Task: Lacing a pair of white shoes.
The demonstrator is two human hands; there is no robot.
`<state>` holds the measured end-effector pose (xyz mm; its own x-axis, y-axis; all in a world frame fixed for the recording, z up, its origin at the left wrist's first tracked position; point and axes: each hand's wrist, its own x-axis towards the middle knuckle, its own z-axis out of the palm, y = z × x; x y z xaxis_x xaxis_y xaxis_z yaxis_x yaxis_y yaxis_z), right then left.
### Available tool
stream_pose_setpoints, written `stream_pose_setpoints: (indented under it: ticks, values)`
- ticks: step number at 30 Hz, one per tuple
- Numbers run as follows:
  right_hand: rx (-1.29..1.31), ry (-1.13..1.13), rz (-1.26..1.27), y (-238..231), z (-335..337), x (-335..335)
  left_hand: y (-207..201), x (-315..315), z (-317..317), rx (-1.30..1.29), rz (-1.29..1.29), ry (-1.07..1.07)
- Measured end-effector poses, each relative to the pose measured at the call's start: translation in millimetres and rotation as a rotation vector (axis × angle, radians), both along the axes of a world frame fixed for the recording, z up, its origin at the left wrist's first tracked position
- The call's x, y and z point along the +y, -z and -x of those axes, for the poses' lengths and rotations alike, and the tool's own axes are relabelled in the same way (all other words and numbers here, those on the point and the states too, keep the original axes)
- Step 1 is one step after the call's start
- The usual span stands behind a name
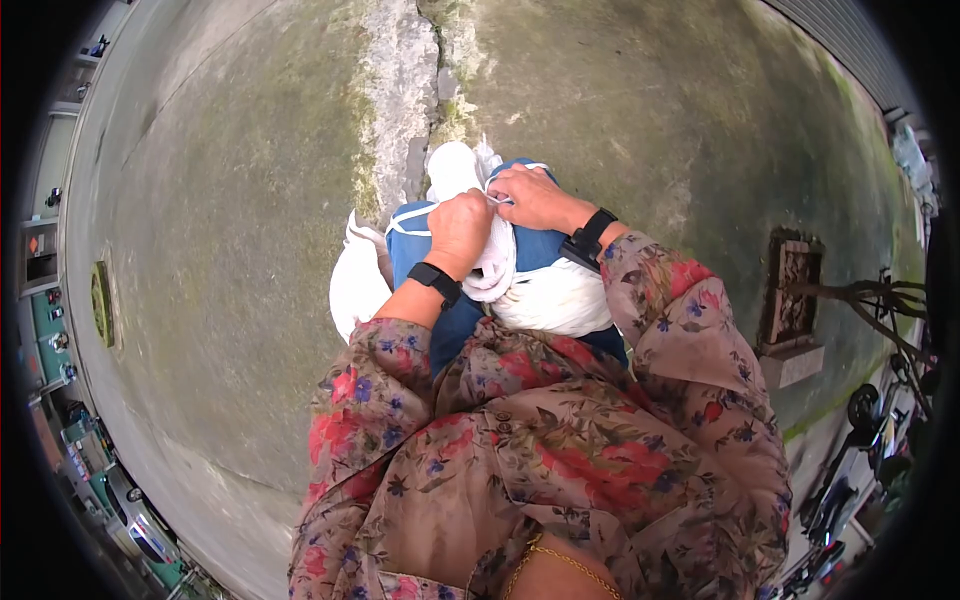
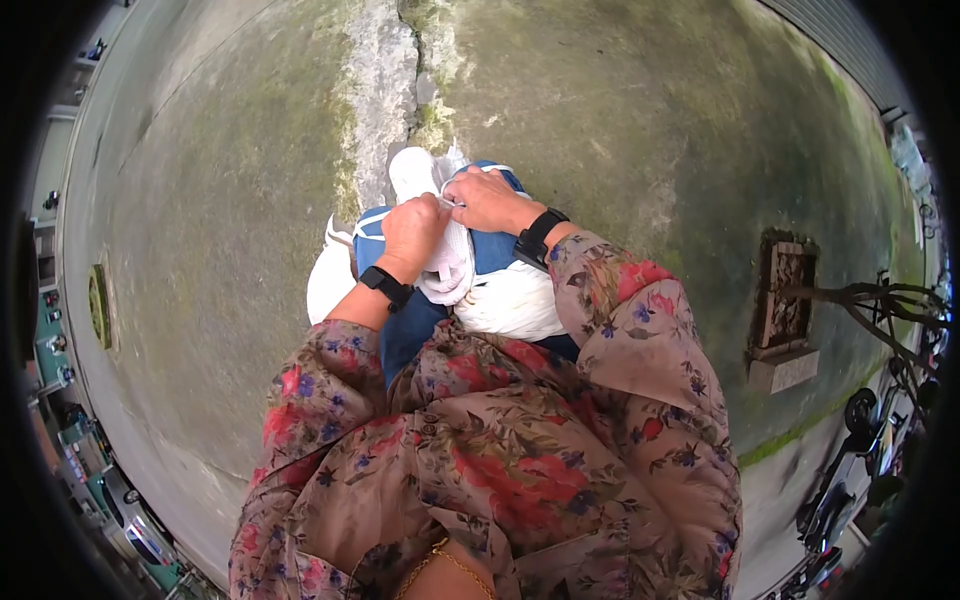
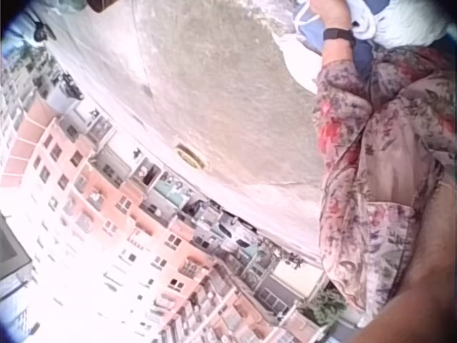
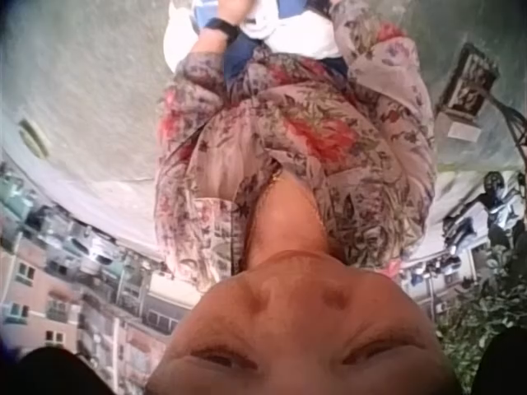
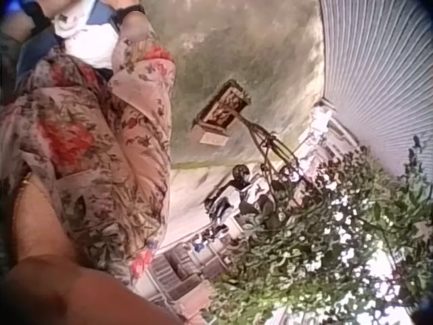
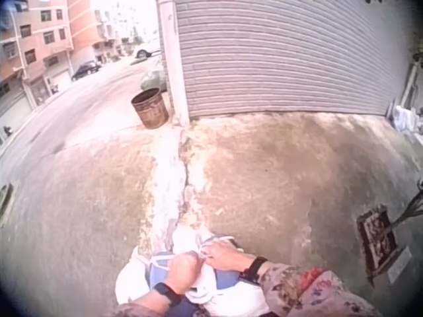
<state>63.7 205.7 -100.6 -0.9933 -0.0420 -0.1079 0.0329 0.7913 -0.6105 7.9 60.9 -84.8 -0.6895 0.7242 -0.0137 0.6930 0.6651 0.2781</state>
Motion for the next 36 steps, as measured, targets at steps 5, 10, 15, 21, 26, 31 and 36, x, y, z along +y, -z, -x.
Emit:
stream_pose_setpoints:
  ticks: [5,10,15,21,26,31,36]
  values:
    - [-0.017,0.022,0.03,0,-1,-1,3,-3,-6,0.2,-0.027,0.128]
    - [0.153,0.08,-0.029,-17,-12,-13,-57,-36,-15,-0.088,-0.034,0.253]
    - [0.505,-0.212,-0.001,-33,-33,-51,-82,-75,2,-0.731,-0.269,0.108]
    - [0.379,0.293,1.162,-200,-117,6,-84,-80,30,-0.986,-0.493,-0.183]
    - [1.107,0.293,1.581,-264,-225,147,-66,-53,45,-1.017,-0.502,-0.172]
    - [0.806,0.641,1.601,-185,-144,95,-37,-6,56,-0.78,-0.233,-0.101]
    - [-0.147,0.687,1.08,-81,-45,-2,-22,25,57,-0.199,0.059,0.081]
